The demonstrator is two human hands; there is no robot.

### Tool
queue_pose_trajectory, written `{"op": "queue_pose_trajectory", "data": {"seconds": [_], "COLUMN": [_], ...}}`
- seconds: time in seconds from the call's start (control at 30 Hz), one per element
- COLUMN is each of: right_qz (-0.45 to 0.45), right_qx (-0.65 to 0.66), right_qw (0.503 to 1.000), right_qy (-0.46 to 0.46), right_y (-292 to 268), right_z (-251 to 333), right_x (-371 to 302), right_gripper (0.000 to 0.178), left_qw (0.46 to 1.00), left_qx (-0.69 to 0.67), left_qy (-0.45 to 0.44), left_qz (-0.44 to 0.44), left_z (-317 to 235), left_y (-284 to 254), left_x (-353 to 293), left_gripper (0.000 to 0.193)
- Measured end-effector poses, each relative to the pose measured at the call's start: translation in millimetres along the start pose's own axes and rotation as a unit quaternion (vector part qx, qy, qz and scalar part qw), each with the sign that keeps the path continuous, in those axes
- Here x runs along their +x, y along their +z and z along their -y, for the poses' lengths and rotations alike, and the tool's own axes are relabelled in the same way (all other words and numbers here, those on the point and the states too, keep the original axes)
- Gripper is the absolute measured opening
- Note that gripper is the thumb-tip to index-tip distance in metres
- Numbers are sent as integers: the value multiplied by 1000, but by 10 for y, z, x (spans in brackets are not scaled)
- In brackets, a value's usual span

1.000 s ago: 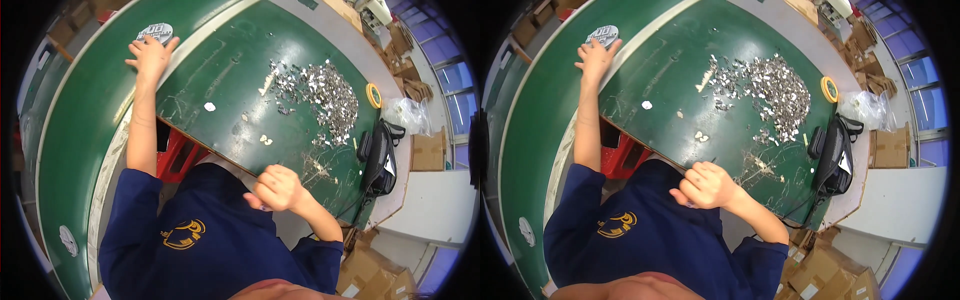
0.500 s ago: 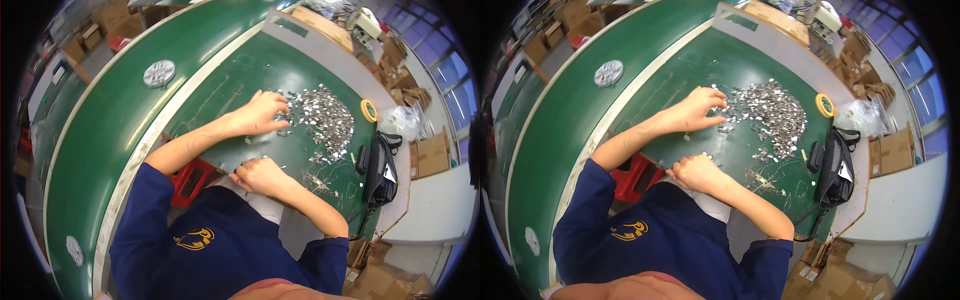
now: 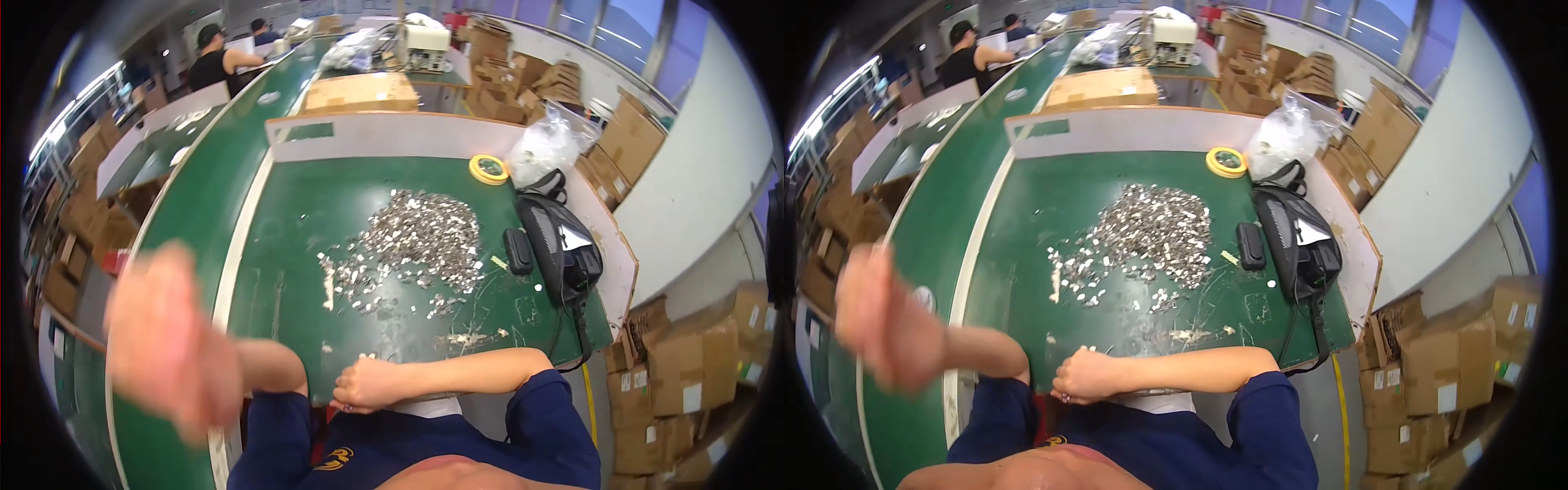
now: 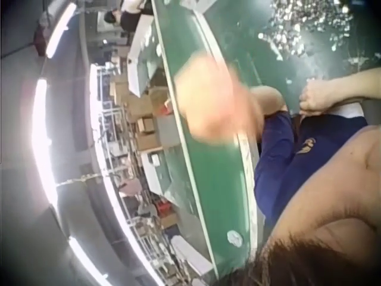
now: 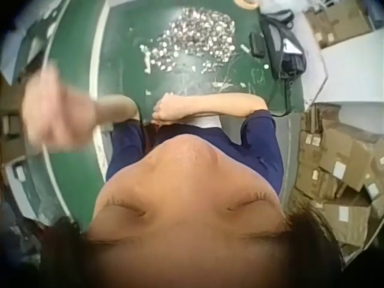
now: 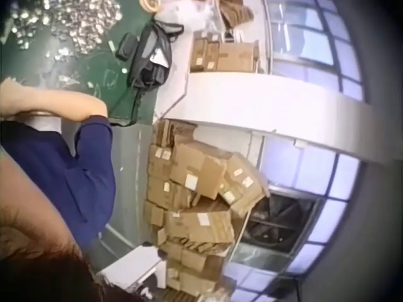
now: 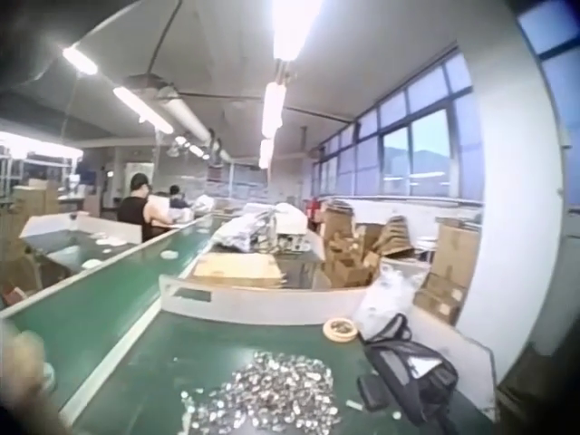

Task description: Assembling small metal components onto a circular template using a hand tool at a manufacturing workbench.

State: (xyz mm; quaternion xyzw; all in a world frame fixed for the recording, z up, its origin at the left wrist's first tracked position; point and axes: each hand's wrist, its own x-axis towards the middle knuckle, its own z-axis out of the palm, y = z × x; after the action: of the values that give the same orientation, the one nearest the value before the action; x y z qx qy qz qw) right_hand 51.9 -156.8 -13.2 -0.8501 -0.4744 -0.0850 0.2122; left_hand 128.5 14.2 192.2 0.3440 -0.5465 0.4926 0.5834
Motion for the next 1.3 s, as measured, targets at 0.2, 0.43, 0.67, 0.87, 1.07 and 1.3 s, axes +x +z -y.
{"op": "queue_pose_trajectory", "data": {"seconds": [0.2, 0.43, 0.67, 0.87, 1.07, 1.3], "right_qz": [-9, 0, -9, -1, 7, -19], "right_qx": [16, 20, 44, 34, 13, 27], "right_qw": [1000, 1000, 999, 999, 1000, 999], "right_qy": [-17, 1, -20, 0, 7, -8], "right_y": [13, -5, 18, -24, -37, 62], "right_z": [-41, -18, 41, -30, -111, -59], "right_x": [-11, 4, 73, -10, -106, 58], "right_gripper": [31, 30, 30, 30, 30, 32], "left_qw": [941, 946, 940, 963, 490, 937], "left_qx": [-306, -280, -261, -101, -665, -16], "left_qy": [144, 143, 200, 219, 523, 340], "left_qz": [-34, -76, -87, -119, 209, -75], "left_z": [-391, -361, -373, -340, -516, -759], "left_y": [132, 222, 225, 223, 319, 2], "left_x": [-78, -54, -14, -100, -23, -394], "left_gripper": [14, 19, 25, 17, 48, 46]}}
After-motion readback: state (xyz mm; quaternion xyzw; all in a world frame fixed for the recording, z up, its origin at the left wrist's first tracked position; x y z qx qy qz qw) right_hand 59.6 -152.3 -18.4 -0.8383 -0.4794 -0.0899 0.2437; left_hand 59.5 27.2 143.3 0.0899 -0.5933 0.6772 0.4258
